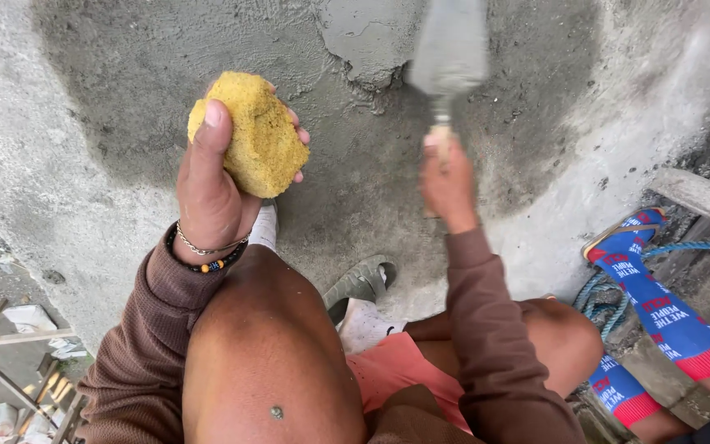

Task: Smoothing wet cement on a concrete surface using a trowel and a sponge

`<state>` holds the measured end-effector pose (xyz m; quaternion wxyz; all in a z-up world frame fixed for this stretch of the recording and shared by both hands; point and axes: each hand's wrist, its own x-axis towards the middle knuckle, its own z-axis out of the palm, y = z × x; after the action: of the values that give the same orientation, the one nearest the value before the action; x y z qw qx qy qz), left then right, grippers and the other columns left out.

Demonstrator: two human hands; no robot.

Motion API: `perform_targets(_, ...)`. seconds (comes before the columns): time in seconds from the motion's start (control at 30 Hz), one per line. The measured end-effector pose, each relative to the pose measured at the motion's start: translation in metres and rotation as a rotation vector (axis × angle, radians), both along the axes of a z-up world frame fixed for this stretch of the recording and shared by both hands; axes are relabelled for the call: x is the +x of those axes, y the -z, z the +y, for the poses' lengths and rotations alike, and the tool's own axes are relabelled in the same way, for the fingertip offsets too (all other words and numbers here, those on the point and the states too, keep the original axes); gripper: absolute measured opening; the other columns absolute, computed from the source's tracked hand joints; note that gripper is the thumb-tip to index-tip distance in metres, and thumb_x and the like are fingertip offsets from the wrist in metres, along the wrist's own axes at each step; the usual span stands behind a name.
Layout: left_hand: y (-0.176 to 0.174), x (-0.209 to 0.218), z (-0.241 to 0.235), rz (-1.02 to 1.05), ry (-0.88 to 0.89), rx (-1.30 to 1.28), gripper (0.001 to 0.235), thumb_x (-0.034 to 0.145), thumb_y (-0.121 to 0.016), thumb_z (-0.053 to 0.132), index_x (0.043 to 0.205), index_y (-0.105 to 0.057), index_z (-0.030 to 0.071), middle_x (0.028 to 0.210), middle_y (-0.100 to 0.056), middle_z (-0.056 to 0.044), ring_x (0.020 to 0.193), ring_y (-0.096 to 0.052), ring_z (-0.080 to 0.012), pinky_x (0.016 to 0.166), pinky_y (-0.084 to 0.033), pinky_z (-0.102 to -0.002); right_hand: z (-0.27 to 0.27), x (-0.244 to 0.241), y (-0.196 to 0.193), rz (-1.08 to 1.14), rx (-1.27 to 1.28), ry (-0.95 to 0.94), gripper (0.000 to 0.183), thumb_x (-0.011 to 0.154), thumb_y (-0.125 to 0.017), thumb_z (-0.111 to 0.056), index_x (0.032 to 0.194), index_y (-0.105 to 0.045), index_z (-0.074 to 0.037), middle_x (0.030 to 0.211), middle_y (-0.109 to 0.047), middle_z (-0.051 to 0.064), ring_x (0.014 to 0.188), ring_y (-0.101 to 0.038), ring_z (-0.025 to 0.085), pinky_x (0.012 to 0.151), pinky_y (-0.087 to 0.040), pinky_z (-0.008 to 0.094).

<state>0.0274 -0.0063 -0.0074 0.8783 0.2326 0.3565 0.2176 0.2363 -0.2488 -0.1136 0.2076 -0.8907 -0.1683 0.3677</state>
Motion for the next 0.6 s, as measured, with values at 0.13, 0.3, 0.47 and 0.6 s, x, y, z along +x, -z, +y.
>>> perform_targets(0.13, -0.004, 0.0, -0.002, 0.002, 0.012, 0.004, 0.064, 0.098, -0.056, 0.05, 0.136, -0.052, -0.001, 0.114, -0.065, -0.017, 0.099, -0.07, -0.0249, 0.07, -0.059, -0.029, 0.056, -0.043, 0.024, 0.099, 0.048, -0.272, 0.035, 0.107, -0.043, -0.04, 0.107, -0.059, -0.009, 0.078, -0.055, 0.0, 0.057, -0.047, 0.013, 0.048, -0.041, 0.032)
perform_targets(0.3, 0.0, -0.001, 0.001, -0.043, 0.005, -0.018, 0.065, 0.097, -0.06, 0.052, 0.137, -0.052, 0.001, 0.115, -0.064, -0.016, 0.1, -0.069, -0.0261, 0.071, -0.059, -0.03, 0.042, -0.007, 0.036, 0.143, -0.085, -0.133, 0.034, 0.107, -0.045, -0.045, 0.11, -0.056, -0.013, 0.079, -0.05, -0.003, 0.055, -0.043, 0.009, 0.045, -0.039, 0.028)
perform_targets(0.47, 0.0, 0.003, 0.006, -0.04, 0.017, -0.006, 0.067, 0.096, -0.063, 0.055, 0.136, -0.053, 0.002, 0.116, -0.064, -0.015, 0.101, -0.069, -0.0257, 0.07, -0.059, -0.029, -0.009, -0.017, -0.03, -0.151, 0.074, -0.174, 0.039, 0.108, -0.049, -0.04, 0.11, -0.064, -0.005, 0.076, -0.057, 0.004, 0.061, -0.051, 0.018, 0.055, -0.042, 0.036)
perform_targets(0.6, 0.002, 0.0, 0.01, -0.005, 0.015, -0.025, 0.064, 0.097, -0.06, 0.052, 0.136, -0.053, 0.001, 0.116, -0.065, -0.016, 0.1, -0.07, -0.0264, 0.07, -0.059, -0.03, -0.063, -0.056, -0.062, 0.109, -0.183, 0.181, 0.021, 0.106, -0.057, -0.027, 0.11, -0.052, -0.007, 0.071, -0.053, 0.002, 0.051, -0.055, 0.014, 0.045, -0.049, 0.032)
